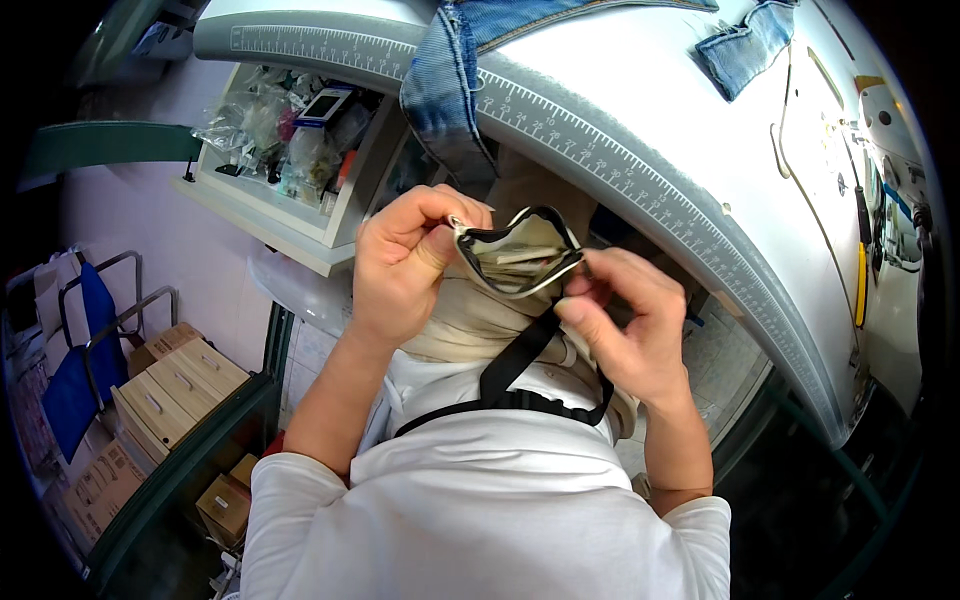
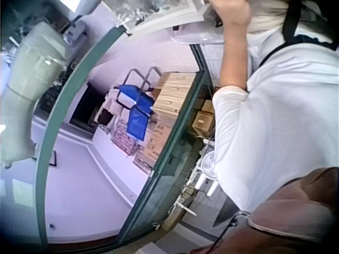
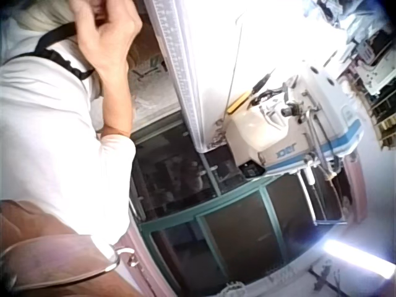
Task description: The person opens a drawer to retrieve a screwdriver and a small box, then uses the screwdriver to adjust the needle area of the sewing machine. They then walk to a thread rack, select a spool of grey thread, and return to the machine to thread it.
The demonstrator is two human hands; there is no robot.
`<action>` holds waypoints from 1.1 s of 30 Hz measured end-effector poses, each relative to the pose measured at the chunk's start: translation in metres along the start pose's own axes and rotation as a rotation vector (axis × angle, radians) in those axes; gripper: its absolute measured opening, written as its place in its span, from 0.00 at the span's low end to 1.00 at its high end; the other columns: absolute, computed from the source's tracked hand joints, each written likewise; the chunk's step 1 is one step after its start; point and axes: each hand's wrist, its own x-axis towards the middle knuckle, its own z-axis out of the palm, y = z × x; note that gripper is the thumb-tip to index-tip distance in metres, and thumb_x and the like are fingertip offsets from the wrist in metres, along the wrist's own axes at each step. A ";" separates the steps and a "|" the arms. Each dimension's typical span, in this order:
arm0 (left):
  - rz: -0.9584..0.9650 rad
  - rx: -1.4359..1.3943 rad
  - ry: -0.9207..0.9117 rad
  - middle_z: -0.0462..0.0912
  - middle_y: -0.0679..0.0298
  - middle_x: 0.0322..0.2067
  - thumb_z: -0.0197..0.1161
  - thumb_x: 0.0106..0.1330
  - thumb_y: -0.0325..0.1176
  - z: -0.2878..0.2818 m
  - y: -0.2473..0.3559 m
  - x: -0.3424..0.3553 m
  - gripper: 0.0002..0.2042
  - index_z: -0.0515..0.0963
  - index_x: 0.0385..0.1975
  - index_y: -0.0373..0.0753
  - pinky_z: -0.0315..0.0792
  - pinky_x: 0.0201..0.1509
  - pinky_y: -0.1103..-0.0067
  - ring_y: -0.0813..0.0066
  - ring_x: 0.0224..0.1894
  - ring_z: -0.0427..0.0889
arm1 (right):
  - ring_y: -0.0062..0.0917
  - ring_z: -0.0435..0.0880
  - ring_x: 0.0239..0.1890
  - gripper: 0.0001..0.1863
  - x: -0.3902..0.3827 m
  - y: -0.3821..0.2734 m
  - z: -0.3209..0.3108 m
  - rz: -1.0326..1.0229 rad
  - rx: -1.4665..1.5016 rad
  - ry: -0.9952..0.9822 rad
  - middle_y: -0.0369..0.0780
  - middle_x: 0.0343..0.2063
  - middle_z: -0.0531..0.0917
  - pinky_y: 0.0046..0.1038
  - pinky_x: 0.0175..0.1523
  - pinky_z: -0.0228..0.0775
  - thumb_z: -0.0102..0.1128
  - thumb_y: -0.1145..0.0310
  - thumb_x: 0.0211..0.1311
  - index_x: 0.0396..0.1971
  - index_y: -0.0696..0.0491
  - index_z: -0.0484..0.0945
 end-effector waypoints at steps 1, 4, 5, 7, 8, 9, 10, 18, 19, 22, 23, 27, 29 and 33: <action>-0.015 -0.040 -0.006 0.78 0.59 0.35 0.59 0.71 0.32 -0.002 0.000 0.000 0.09 0.74 0.35 0.31 0.70 0.51 0.75 0.70 0.41 0.76 | 0.20 0.80 0.27 0.17 -0.004 0.003 0.001 0.064 0.007 0.123 0.40 0.26 0.82 0.19 0.33 0.72 0.73 0.72 0.53 0.40 0.65 0.81; -0.019 -0.054 -0.078 0.78 0.58 0.35 0.60 0.70 0.32 -0.003 -0.002 0.000 0.09 0.75 0.35 0.31 0.70 0.50 0.74 0.69 0.40 0.76 | 0.20 0.81 0.27 0.16 -0.006 0.000 -0.006 0.061 -0.070 0.141 0.41 0.26 0.83 0.20 0.33 0.74 0.72 0.71 0.54 0.40 0.64 0.82; -0.027 -0.066 -0.110 0.78 0.58 0.35 0.60 0.70 0.32 -0.004 -0.002 -0.001 0.09 0.75 0.35 0.31 0.70 0.50 0.74 0.69 0.40 0.76 | 0.21 0.81 0.27 0.16 -0.004 0.000 -0.004 0.049 -0.062 0.116 0.41 0.26 0.83 0.20 0.33 0.74 0.72 0.71 0.54 0.40 0.64 0.82; -0.018 -0.008 -0.104 0.78 0.60 0.33 0.61 0.69 0.33 -0.001 -0.004 -0.003 0.09 0.76 0.34 0.33 0.69 0.55 0.69 0.69 0.39 0.77 | 0.22 0.81 0.26 0.16 -0.001 0.001 0.001 0.033 -0.063 0.073 0.41 0.26 0.83 0.22 0.33 0.74 0.72 0.70 0.53 0.40 0.63 0.82; 0.004 0.041 -0.111 0.78 0.60 0.32 0.61 0.69 0.33 0.000 -0.005 -0.003 0.09 0.76 0.34 0.33 0.68 0.56 0.67 0.69 0.39 0.77 | 0.24 0.81 0.26 0.16 0.004 -0.004 0.000 0.055 -0.050 -0.037 0.42 0.25 0.81 0.23 0.32 0.74 0.72 0.70 0.52 0.39 0.63 0.82; 0.022 0.095 -0.117 0.78 0.61 0.31 0.62 0.69 0.34 -0.001 -0.006 -0.003 0.09 0.76 0.33 0.33 0.68 0.58 0.66 0.69 0.38 0.78 | 0.27 0.81 0.25 0.15 0.005 -0.006 0.003 0.080 -0.019 -0.118 0.43 0.24 0.80 0.25 0.31 0.73 0.72 0.71 0.51 0.38 0.63 0.82; 0.014 0.122 -0.115 0.79 0.62 0.31 0.61 0.69 0.34 -0.001 -0.006 -0.004 0.09 0.77 0.34 0.34 0.64 0.63 0.63 0.69 0.39 0.79 | 0.28 0.80 0.25 0.14 0.003 -0.006 0.006 0.092 -0.007 -0.138 0.43 0.23 0.80 0.26 0.30 0.72 0.71 0.72 0.51 0.37 0.63 0.82; -0.116 0.400 -0.019 0.78 0.54 0.48 0.65 0.64 0.39 0.016 0.002 -0.025 0.23 0.70 0.52 0.30 0.55 0.69 0.66 0.62 0.59 0.72 | 0.36 0.78 0.19 0.05 -0.007 0.001 0.029 -0.043 -0.179 -0.005 0.43 0.18 0.77 0.33 0.25 0.69 0.65 0.79 0.49 0.28 0.59 0.82; -0.123 0.448 0.014 0.76 0.54 0.52 0.66 0.62 0.38 0.023 0.008 -0.028 0.27 0.68 0.56 0.29 0.55 0.70 0.68 0.62 0.61 0.70 | 0.36 0.77 0.19 0.04 -0.008 0.000 0.031 -0.065 -0.184 0.008 0.43 0.18 0.77 0.33 0.25 0.69 0.65 0.79 0.49 0.28 0.59 0.81; -0.193 0.548 -0.040 0.70 0.53 0.57 0.68 0.55 0.31 0.022 0.011 -0.034 0.31 0.65 0.58 0.31 0.57 0.69 0.72 0.63 0.63 0.66 | 0.35 0.77 0.18 0.05 -0.008 0.001 0.036 -0.062 -0.182 0.040 0.43 0.18 0.77 0.32 0.24 0.69 0.65 0.78 0.49 0.28 0.59 0.81; -0.205 0.504 -0.018 0.69 0.53 0.56 0.68 0.53 0.29 0.023 0.011 -0.037 0.30 0.66 0.57 0.32 0.59 0.67 0.72 0.63 0.63 0.66 | 0.35 0.77 0.18 0.05 -0.008 0.002 0.037 -0.057 -0.190 0.047 0.43 0.18 0.77 0.32 0.24 0.69 0.65 0.78 0.49 0.28 0.60 0.81; -0.191 0.573 -0.055 0.73 0.56 0.50 0.75 0.51 0.34 0.013 0.014 -0.041 0.28 0.72 0.51 0.35 0.60 0.67 0.71 0.62 0.58 0.71 | 0.34 0.77 0.17 0.03 -0.005 0.001 0.040 0.028 -0.168 0.072 0.43 0.18 0.78 0.31 0.23 0.67 0.64 0.77 0.52 0.27 0.59 0.81; -0.104 0.776 -0.195 0.78 0.60 0.37 0.71 0.55 0.27 -0.002 0.026 -0.034 0.12 0.77 0.37 0.34 0.66 0.62 0.70 0.68 0.47 0.78 | 0.29 0.76 0.17 0.03 0.000 -0.005 0.040 0.105 -0.033 0.023 0.43 0.17 0.77 0.27 0.22 0.65 0.64 0.76 0.55 0.28 0.60 0.83; -0.203 0.698 0.405 0.80 0.68 0.29 0.63 0.65 0.24 -0.035 0.063 -0.034 0.05 0.76 0.37 0.32 0.74 0.36 0.82 0.84 0.31 0.78 | 0.25 0.76 0.19 0.05 0.024 -0.024 0.051 -0.053 0.078 0.006 0.42 0.21 0.79 0.24 0.25 0.67 0.63 0.76 0.60 0.34 0.62 0.83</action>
